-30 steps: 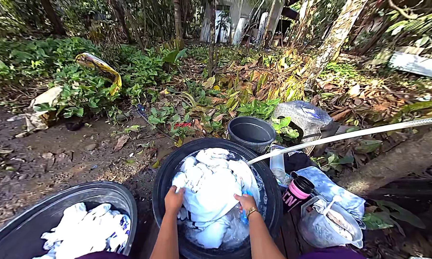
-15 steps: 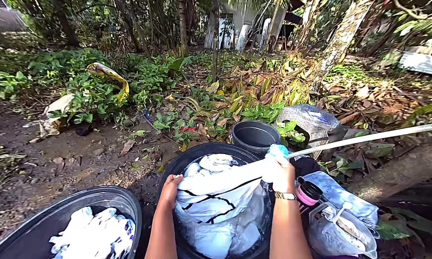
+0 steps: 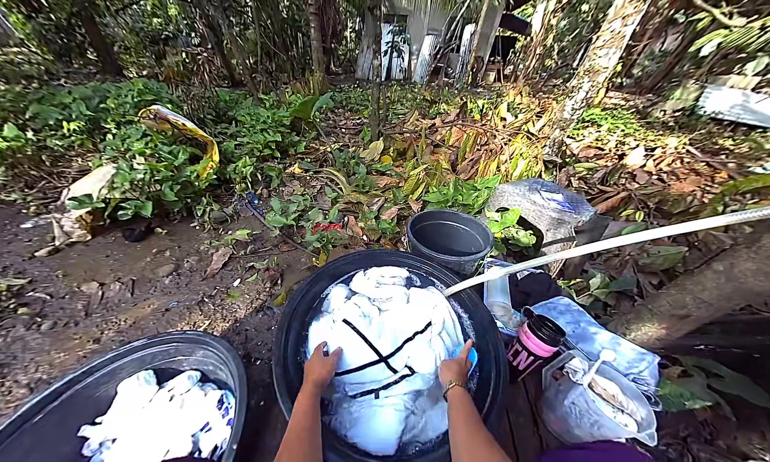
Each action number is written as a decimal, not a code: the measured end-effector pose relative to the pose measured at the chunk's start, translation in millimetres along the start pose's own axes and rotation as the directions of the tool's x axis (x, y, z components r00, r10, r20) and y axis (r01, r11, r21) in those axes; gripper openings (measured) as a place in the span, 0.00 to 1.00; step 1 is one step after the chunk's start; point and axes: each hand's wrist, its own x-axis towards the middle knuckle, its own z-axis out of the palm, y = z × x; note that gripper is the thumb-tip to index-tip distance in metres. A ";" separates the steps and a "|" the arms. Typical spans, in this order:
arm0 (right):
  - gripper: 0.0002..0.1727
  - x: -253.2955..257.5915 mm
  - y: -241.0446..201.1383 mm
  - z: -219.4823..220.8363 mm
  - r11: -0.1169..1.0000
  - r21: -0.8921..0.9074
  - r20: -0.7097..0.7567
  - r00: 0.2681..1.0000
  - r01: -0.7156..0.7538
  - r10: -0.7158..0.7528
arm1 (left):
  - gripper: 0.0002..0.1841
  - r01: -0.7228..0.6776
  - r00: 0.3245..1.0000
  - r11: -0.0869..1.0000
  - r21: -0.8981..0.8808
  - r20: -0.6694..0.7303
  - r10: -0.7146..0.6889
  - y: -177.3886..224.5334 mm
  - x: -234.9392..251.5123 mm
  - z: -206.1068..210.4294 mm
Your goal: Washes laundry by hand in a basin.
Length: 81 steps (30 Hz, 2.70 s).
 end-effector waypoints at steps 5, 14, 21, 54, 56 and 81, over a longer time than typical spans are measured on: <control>0.51 -3.0 1.5 2.2 0.978 0.143 -0.141 0.975 -0.152 0.172 | 0.28 0.040 0.993 0.957 0.289 0.094 -0.070 -4.3 1.1 0.3; 0.44 -0.4 7.2 6.9 0.971 0.159 -0.119 0.973 -0.176 0.196 | 0.13 0.019 0.998 0.954 -0.299 -0.050 -0.036 0.8 -3.7 1.6; 0.39 -3.1 3.6 2.1 0.971 0.200 -0.237 0.955 -0.132 0.179 | 0.31 0.167 0.977 0.942 -0.290 -0.079 -0.198 -8.0 1.2 2.4; 0.34 -99.0 -31.5 71.8 0.573 -0.340 0.639 0.630 0.746 -0.441 | 0.17 -0.225 0.894 0.778 -0.586 -0.441 -0.074 41.0 -42.6 -27.1; 0.34 -46.5 -21.6 44.1 0.637 -0.504 0.501 0.798 0.584 -0.335 | 0.15 -0.257 0.884 0.766 -0.589 -0.464 -0.060 54.7 -49.2 -41.8; 0.32 -72.3 -36.9 47.4 0.751 -0.476 0.440 0.863 0.458 -0.248 | 0.24 0.158 0.767 0.985 0.070 -0.637 -0.078 -3.8 -33.6 -71.2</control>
